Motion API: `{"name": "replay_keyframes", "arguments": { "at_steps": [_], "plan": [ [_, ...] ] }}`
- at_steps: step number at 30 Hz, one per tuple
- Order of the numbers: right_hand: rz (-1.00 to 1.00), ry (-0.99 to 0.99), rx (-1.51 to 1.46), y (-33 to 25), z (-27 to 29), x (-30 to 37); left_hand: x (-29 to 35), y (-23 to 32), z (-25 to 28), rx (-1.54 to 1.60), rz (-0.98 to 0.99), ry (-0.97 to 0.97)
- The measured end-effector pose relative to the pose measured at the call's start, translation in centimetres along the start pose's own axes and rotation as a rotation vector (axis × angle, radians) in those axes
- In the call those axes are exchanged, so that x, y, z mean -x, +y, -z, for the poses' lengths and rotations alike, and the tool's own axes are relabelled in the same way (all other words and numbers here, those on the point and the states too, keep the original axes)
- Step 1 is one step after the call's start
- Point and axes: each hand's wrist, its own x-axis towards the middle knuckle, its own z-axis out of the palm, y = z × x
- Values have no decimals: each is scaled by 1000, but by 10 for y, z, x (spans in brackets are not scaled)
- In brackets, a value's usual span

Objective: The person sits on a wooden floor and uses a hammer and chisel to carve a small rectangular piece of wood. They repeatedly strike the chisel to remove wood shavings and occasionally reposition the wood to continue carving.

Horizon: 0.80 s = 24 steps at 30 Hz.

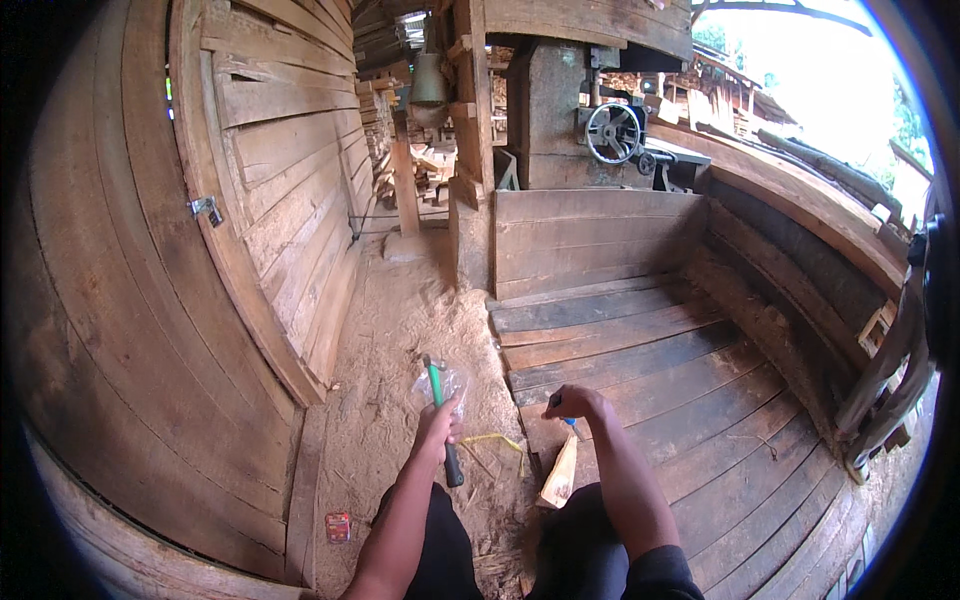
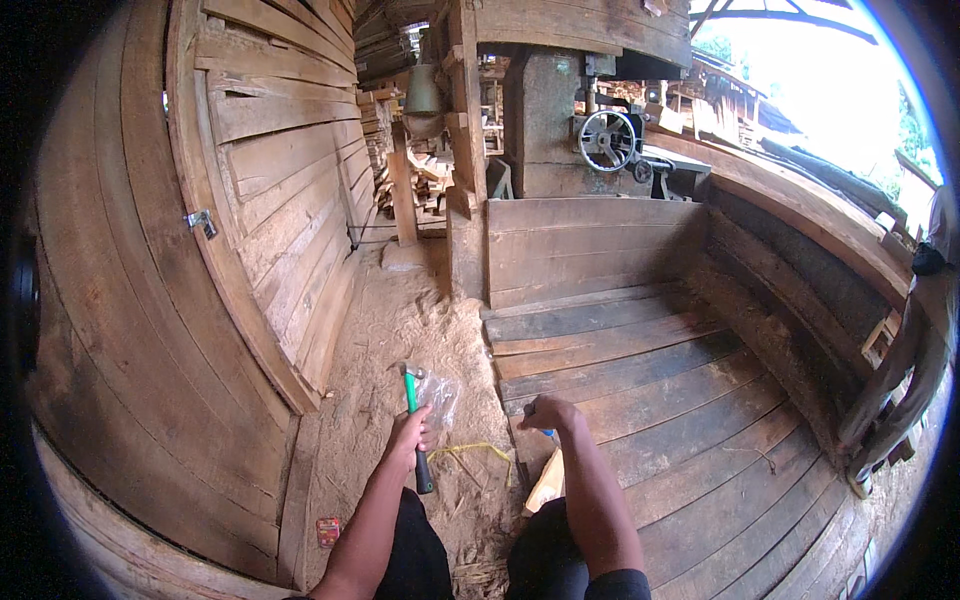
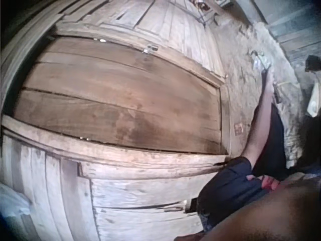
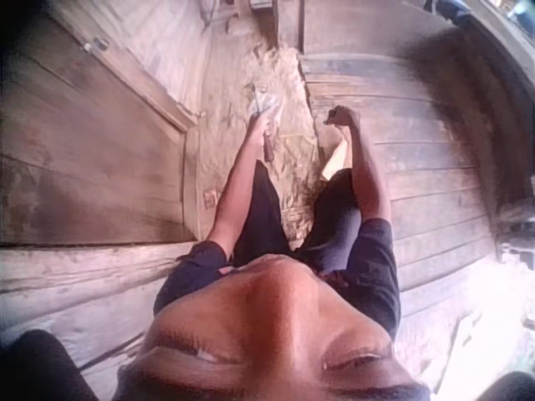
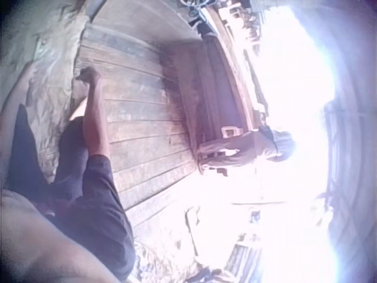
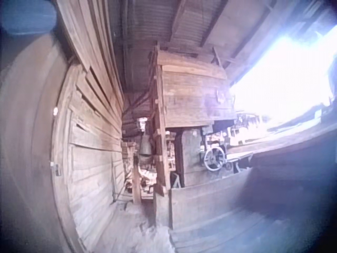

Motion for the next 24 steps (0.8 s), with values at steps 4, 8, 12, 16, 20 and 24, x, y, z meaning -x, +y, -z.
{"name": "replay_keyframes", "arguments": {
  "at_steps": [4, 8, 12, 16, 20, 24],
  "plan": [
    [-37, -141, -90, -1, -1, 8, 14, 0, -5, 6, -20, -14],
    [-70, -181, -154, -8, 5, 19, 3, -8, 4, 122, 47, -30],
    [-50, -137, -179, -8, 6, 26, -11, -14, 10, 321, 140, -71],
    [-23, -115, -16, -9, 6, 19, -32, -20, 25, 485, 250, -135],
    [2, -94, 28, -24, 1, 20, -31, -19, 38, 568, 247, -88],
    [161, -65, 301, 6, -11, -9, -33, -26, 34, 625, 212, -253]
  ]
}}
